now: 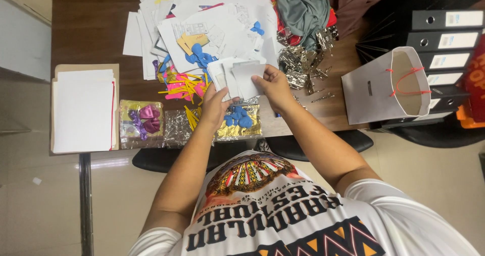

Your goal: The person folds small white pieces of paper by hand and places them into a white paper bag. The workspace is cluttered with colorful paper cutouts, metal clips, and binders.

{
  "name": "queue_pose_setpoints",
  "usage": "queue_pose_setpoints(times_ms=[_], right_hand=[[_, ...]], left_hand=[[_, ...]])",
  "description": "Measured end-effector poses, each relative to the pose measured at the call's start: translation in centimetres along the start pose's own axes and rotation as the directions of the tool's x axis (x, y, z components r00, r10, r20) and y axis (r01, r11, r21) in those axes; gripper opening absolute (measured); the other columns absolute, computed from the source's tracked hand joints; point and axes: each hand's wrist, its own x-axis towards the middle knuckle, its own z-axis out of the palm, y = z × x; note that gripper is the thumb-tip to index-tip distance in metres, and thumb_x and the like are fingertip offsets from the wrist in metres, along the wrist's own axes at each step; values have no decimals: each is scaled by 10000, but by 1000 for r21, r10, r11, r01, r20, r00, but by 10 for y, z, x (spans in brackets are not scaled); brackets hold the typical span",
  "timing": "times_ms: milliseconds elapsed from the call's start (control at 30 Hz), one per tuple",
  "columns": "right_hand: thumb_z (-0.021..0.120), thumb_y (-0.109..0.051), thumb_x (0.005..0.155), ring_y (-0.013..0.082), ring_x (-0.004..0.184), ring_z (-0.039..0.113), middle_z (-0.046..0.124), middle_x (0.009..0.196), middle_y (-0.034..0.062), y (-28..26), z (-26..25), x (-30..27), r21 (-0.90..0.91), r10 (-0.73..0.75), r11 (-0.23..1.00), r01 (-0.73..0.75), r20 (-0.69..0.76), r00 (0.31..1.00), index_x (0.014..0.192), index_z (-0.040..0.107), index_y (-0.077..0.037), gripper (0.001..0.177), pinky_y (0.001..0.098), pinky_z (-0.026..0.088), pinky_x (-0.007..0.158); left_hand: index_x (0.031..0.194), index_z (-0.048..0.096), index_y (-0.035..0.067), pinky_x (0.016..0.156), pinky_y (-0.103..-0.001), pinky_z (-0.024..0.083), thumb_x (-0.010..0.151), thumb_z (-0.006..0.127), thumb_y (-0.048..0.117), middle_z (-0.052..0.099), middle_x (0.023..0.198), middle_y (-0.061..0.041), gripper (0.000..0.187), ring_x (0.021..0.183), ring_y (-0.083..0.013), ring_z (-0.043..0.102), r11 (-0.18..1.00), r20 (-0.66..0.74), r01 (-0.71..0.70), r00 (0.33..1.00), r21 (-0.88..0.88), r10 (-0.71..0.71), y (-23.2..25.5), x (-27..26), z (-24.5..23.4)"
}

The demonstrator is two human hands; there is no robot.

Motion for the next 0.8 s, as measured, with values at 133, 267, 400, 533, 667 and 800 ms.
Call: queue_pose_setpoints(times_ms=[133, 267, 400, 533, 667, 800], right_hand=[[691, 11, 953, 110, 903, 690, 738, 1059, 86, 7, 10, -7, -113, -16, 994, 13, -21, 1000, 1197, 662, 48, 248, 268, 582, 803], [698, 15, 932, 97, 904, 665, 723, 1037, 62, 8, 19, -12, -139, -52, 989, 45, -46, 998, 1214, 665, 33, 284, 249, 556, 809], [700, 10, 925, 98, 884, 658, 717, 1003, 59, 15, 19, -15, -126, -74, 990, 58, -122, 990, 1229, 659, 14, 307, 243, 548, 787], [709, 9, 936, 109, 868, 681, 740, 994, 83, 27, 23, -23, -112, -76, 992, 55, -194, 978, 1187, 673, 51, 257, 241, 554, 768], [706, 9, 925, 107, 829, 693, 754, 978, 88, 36, 35, -33, -60, -49, 998, 35, -246, 968, 1174, 664, 56, 257, 231, 556, 722], [695, 9, 938, 104, 790, 668, 733, 945, 72, 42, 40, -40, -54, -55, 998, 40, -307, 950, 1201, 660, 48, 268, 230, 545, 690]], left_hand=[[1409, 473, 40, 952, -418, 556, 1004, 530, 16, 600, 1345, -135, 409, 1184, -242, 629, 999, 27, 15, 999, 50, -16, -13, 3, -10], [1400, 470, 43, 937, -425, 565, 974, 517, -7, 605, 1341, -133, 432, 1172, -249, 638, 997, 63, 21, 998, 71, -26, -9, 0, -12], [1387, 474, 44, 906, -444, 587, 937, 495, -24, 616, 1323, -143, 456, 1152, -263, 652, 998, 106, 44, 993, 49, -49, -2, -5, -17], [1378, 478, 38, 910, -443, 595, 963, 500, -13, 609, 1328, -138, 418, 1159, -250, 649, 995, 136, 86, 986, 60, -93, 5, -10, -18], [1364, 476, 40, 914, -432, 590, 1012, 501, 11, 606, 1336, -132, 355, 1153, -244, 646, 988, 148, 116, 980, 105, -131, 4, -11, -27], [1340, 482, 31, 906, -443, 593, 1003, 477, 4, 612, 1329, -140, 338, 1148, -258, 655, 985, 158, 114, 978, 132, -135, 6, -9, -33]])
